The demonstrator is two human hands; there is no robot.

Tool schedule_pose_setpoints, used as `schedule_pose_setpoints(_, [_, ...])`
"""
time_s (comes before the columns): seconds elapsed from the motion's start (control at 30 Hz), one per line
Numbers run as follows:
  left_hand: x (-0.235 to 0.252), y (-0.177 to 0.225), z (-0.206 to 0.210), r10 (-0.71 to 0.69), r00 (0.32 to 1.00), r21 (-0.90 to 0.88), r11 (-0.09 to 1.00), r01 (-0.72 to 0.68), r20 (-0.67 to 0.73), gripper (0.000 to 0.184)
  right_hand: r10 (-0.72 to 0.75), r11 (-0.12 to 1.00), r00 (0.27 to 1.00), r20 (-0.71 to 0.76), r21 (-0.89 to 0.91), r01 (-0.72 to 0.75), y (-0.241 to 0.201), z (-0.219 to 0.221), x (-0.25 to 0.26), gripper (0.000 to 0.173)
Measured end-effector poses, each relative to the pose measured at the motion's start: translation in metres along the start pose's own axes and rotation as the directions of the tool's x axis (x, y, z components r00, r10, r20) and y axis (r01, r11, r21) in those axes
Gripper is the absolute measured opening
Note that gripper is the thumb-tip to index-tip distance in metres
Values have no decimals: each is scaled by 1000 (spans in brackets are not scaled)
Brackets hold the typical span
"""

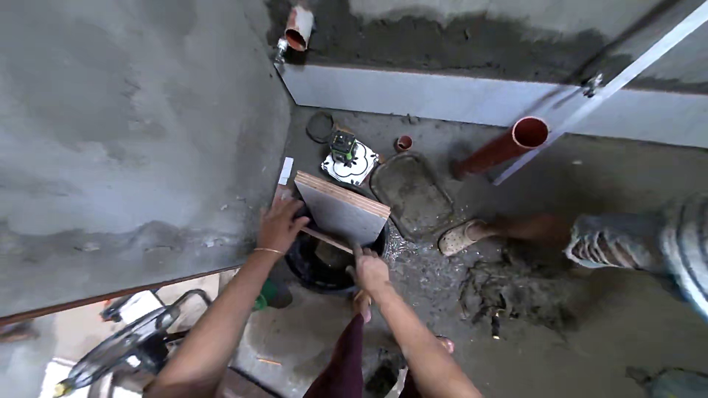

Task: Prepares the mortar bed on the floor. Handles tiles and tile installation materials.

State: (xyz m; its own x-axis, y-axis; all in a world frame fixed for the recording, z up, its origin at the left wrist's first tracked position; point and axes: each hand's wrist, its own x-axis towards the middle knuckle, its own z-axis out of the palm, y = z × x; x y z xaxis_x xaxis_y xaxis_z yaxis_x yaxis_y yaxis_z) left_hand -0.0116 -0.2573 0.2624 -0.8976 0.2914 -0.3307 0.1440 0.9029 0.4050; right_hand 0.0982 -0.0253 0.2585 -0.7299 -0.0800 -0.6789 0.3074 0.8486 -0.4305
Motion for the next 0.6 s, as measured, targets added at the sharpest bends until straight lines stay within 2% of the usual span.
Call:
schedule_pose_setpoints(0.03, [-7,-8,8,-192,981,-224,957,182,-21,59,35,998,999,40,-62,-32,-8,3,13,53])
schedule_pose_setpoints(0.07, [-13,-16,19,-373,928,-487,813,321,-11,60,63,994,996,68,-96,-56,-15,7,23,43])
schedule_pose_setpoints(0.1, [-16,-23,33,-517,855,-699,598,393,38,60,82,991,992,94,-116,-71,-21,9,30,37])
schedule_pose_setpoints(0.13, [-16,-25,44,-605,787,-831,374,413,119,63,92,989,988,128,-130,-75,-26,12,34,35])
schedule_pose_setpoints(0.17, [-12,-25,53,-641,740,-895,184,407,205,67,93,988,981,172,-136,-70,-29,14,35,34])
schedule_pose_setpoints(0.2, [-7,-22,57,-648,711,-917,51,396,271,68,89,988,972,218,-147,-57,-30,16,35,35])
schedule_pose_setpoints(0.23, [-3,-18,60,-656,694,-920,-1,393,297,65,79,985,962,260,-167,-36,-30,18,33,35])
schedule_pose_setpoints(0.27, [0,-15,62,-678,674,-918,-5,397,295,57,67,980,954,292,-196,-9,-30,20,31,35])
schedule_pose_setpoints(0.33, [6,-11,63,-743,615,-878,79,472,264,48,43,969,947,319,-246,39,-29,25,28,37])
schedule_pose_setpoints(0.4, [9,-10,55,-766,591,-845,124,520,252,52,16,959,950,312,-273,73,-32,23,27,38])
schedule_pose_setpoints(0.47, [7,-7,37,-773,582,-841,120,527,254,57,-15,953,952,306,-284,106,-43,12,19,38])
schedule_pose_setpoints(0.53, [-3,8,11,-757,601,-851,118,512,256,57,-14,954,953,303,-281,103,-55,-7,-4,38])
schedule_pose_setpoints(0.6, [-24,22,-17,-703,672,-877,148,458,232,52,-6,962,957,289,-261,85,-68,-33,-34,39])
